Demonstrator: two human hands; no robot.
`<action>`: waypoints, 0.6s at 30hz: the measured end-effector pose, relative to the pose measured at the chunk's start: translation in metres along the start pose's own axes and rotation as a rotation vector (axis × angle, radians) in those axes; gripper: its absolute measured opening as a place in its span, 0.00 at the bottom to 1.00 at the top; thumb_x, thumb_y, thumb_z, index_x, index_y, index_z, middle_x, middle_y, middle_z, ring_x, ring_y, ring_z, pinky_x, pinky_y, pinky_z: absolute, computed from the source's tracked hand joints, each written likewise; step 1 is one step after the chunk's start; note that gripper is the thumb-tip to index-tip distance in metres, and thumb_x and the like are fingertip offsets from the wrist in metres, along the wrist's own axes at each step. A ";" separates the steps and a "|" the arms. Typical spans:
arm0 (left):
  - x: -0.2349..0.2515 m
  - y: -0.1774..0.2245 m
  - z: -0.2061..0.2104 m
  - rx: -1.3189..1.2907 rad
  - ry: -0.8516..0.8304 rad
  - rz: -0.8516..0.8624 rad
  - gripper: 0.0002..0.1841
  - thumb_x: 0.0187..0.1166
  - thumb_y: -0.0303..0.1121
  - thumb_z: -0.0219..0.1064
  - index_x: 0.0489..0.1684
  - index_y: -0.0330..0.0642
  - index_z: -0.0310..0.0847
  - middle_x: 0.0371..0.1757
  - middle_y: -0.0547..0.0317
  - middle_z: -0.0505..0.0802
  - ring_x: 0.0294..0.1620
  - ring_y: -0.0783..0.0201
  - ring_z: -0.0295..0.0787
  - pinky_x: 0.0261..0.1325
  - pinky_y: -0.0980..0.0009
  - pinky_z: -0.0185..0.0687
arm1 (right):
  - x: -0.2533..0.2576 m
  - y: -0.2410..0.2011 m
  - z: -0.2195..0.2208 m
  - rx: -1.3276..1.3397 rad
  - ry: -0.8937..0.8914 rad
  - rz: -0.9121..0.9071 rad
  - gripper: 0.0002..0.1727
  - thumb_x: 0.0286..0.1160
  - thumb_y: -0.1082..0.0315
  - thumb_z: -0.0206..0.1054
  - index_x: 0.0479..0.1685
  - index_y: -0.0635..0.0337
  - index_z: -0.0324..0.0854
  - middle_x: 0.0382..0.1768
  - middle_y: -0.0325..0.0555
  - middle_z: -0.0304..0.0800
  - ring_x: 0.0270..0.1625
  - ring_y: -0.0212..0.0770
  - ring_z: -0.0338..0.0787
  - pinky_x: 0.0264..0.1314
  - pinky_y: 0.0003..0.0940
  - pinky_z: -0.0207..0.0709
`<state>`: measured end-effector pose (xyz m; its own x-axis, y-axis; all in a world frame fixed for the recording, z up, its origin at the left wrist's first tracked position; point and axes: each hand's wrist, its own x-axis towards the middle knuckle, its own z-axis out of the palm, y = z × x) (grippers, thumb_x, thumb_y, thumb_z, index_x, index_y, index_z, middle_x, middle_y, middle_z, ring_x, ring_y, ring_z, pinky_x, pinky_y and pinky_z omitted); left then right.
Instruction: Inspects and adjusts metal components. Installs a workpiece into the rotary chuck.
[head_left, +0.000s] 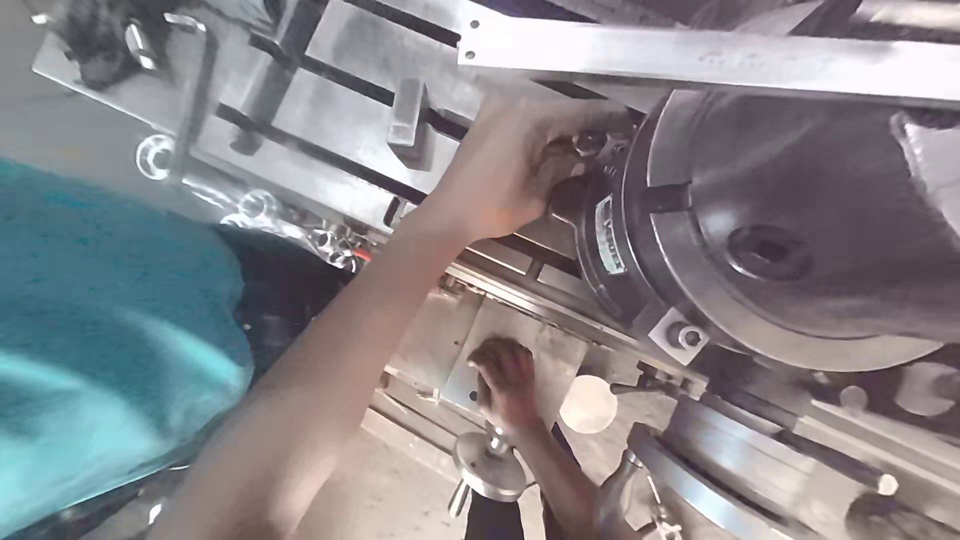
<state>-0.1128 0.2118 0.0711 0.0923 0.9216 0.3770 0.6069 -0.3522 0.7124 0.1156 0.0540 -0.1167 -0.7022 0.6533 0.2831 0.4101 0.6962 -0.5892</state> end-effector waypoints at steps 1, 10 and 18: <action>0.002 0.001 -0.001 0.024 -0.017 0.001 0.18 0.80 0.26 0.66 0.67 0.42 0.87 0.56 0.59 0.96 0.55 0.73 0.93 0.65 0.72 0.87 | 0.001 0.000 -0.001 0.008 -0.006 0.002 0.14 0.67 0.64 0.62 0.44 0.42 0.92 0.53 0.41 0.94 0.62 0.48 0.88 0.66 0.48 0.77; 0.002 0.018 0.004 0.152 -0.013 -0.176 0.21 0.78 0.27 0.67 0.71 0.51 0.85 0.59 0.63 0.95 0.46 0.72 0.95 0.54 0.70 0.91 | 0.000 -0.002 -0.002 0.024 -0.003 0.023 0.13 0.68 0.64 0.63 0.44 0.43 0.93 0.53 0.41 0.94 0.61 0.47 0.89 0.67 0.49 0.77; 0.001 0.023 0.021 0.174 0.105 -0.190 0.21 0.74 0.30 0.69 0.68 0.51 0.87 0.56 0.67 0.96 0.56 0.76 0.92 0.63 0.72 0.88 | 0.001 -0.002 0.000 0.010 -0.015 0.020 0.13 0.66 0.65 0.63 0.42 0.44 0.94 0.50 0.43 0.95 0.58 0.50 0.90 0.63 0.51 0.77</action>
<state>-0.0820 0.2079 0.0750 -0.1126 0.9433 0.3122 0.7326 -0.1334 0.6674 0.1138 0.0528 -0.1154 -0.7026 0.6626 0.2596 0.4188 0.6799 -0.6020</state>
